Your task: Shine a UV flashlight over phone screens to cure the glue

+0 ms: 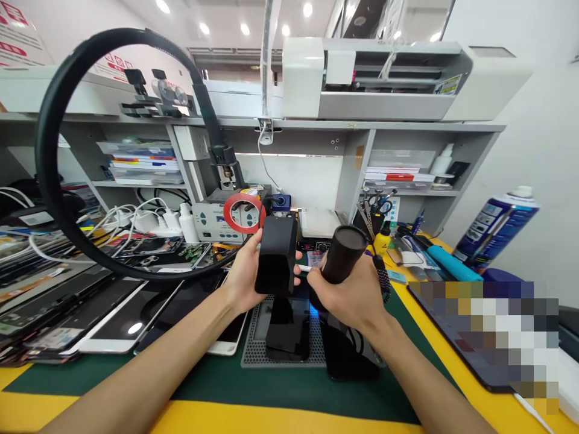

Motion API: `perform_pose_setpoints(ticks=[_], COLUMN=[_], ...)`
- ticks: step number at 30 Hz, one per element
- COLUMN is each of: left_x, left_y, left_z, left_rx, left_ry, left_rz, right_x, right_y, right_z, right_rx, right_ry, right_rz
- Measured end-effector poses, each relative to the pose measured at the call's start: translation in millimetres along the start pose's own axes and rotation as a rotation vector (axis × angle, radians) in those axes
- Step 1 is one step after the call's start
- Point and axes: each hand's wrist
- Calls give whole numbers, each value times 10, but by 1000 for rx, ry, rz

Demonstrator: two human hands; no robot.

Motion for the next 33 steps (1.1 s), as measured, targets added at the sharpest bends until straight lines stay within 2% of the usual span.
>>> perform_pose_setpoints(ticks=[8, 13, 17, 20, 23, 29, 33], left_x=[65, 86, 45, 7, 3, 43, 73], left_y=[-41, -54, -14, 13, 15, -14, -36], left_z=[-58, -88, -153, -205, -241, -269, -261], left_rx=[-36, -29, -49, -12, 0, -75, -60], left_ry=[18, 35, 30, 33, 5, 2, 0], left_rz=[3, 5, -44, -82, -69, -26, -2], right_x=[38, -3, -39, -58, -80, -154, -171], right_y=[-122, -186, -226, -242, -249, -282, -295], right_z=[-176, -279, -337, -356, -369, -362, -344], right_rx=[-186, -260, -250, -244, -259, -230, -221], right_ry=[95, 124, 151, 184, 194, 169, 148], right_rz=[55, 29, 3, 0, 24, 57, 59])
Point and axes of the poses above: each hand's wrist, its own y-axis towards the middle knuckle, its own x-axis out of the palm, z = x × y, and after that the axes turned 6 degrees about z, right-handed
